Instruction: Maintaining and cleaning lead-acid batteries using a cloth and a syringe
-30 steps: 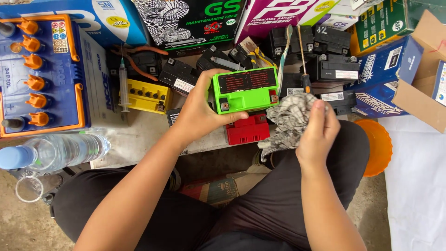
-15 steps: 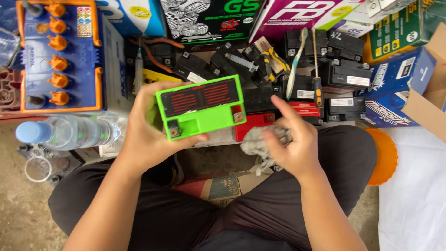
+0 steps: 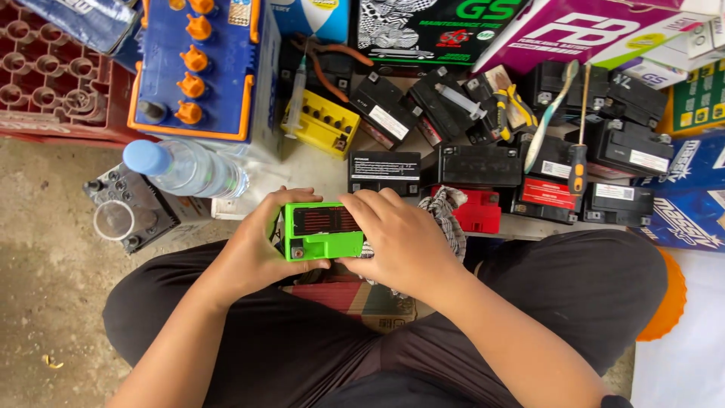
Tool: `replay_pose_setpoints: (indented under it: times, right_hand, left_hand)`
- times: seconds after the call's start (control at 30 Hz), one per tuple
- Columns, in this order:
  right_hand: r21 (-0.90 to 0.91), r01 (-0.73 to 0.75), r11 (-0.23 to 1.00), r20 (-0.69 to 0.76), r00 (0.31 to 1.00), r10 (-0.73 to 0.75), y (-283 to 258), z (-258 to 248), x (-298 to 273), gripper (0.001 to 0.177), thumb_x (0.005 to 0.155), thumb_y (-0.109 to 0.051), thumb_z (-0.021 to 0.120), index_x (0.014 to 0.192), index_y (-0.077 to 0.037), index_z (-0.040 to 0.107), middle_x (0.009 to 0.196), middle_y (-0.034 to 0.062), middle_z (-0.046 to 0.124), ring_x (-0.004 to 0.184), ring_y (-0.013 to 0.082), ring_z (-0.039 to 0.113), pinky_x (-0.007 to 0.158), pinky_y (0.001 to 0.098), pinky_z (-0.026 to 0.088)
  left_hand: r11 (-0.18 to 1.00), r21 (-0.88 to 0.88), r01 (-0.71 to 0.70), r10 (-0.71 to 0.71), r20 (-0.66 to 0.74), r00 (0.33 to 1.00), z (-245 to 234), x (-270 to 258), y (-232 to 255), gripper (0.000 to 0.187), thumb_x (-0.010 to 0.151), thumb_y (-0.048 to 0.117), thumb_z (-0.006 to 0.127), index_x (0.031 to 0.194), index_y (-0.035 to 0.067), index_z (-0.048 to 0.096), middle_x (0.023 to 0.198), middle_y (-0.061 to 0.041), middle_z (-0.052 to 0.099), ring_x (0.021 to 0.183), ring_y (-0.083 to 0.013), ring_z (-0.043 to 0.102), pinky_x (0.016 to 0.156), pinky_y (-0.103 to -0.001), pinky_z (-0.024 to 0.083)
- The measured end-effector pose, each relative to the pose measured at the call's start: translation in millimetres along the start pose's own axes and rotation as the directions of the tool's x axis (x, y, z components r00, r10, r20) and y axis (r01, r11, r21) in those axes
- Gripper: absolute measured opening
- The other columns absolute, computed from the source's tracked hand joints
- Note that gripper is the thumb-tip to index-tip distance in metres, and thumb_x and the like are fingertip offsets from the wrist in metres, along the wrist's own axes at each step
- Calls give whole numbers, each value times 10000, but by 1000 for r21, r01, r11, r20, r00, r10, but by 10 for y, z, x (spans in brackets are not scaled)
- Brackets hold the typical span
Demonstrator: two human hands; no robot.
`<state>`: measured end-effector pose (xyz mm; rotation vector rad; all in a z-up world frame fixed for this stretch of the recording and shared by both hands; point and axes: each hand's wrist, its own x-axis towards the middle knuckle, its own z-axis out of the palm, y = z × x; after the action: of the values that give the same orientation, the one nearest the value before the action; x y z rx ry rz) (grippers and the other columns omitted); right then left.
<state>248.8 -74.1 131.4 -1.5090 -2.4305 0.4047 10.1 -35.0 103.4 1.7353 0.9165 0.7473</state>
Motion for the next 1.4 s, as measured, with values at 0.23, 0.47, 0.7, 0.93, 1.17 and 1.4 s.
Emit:
replay_pose_setpoints:
  times: [0.23,0.47,0.7,0.93,1.17,1.4]
  right_hand:
    - [25,-53,998,-116,992,55,8,726,-120,740,705,-384,858,1343,-93,620,1129,83,680,986,257,659,696,334,584]
    - [119,-132,984,-232,960,157,-111,957,-292,699,705,-428,854,1273,-67,664,1048,94,683,995,279,679,788,357,584]
    - [70,-153,986,-365,916,168,-96,1051,-97,743,654,-400,868,1310,-120,659,1110,60,673,1026,261,670,820,352,579]
    - [78,-190,979,-348,915,205,-132,981,31,785,682,-309,900,1377,-73,620,1227,118,679,1038,287,665,765,354,602]
    - [7,-109,994,-418,903,102,-297,823,-67,391,887,-158,765,1256,-62,678,1313,168,616,1067,325,620,690,349,617]
    - [-136,-97,986,-461,887,23,-157,1064,-74,402,905,-247,751,1291,-170,665,1130,57,567,1038,252,612,630,293,608]
  left_hand:
    - [971,238,29,-68,159,985,-89,-14,2,879,568,23,942,1338,51,521,1332,-223,661,1327,-462,551,1191,-600,334]
    - [870,491,46,-232,326,916,8,12,-73,840,644,49,857,1393,135,488,1366,-113,536,1077,-482,672,926,-547,603]
    - [866,494,80,-227,246,942,-91,134,108,836,634,-46,861,1405,58,555,1345,-179,538,1052,-495,691,888,-529,635]
    - [873,464,146,-255,179,950,-121,250,-102,790,690,85,859,1390,153,500,1436,-96,467,1147,-481,642,954,-544,595]
    - [871,439,219,-320,170,932,-144,273,-162,793,711,129,871,1409,151,494,1464,-91,465,1189,-473,624,994,-556,570]
    - [867,432,246,-348,174,921,-168,299,-207,810,724,117,863,1434,141,474,1503,-94,447,1231,-471,596,1027,-566,543]
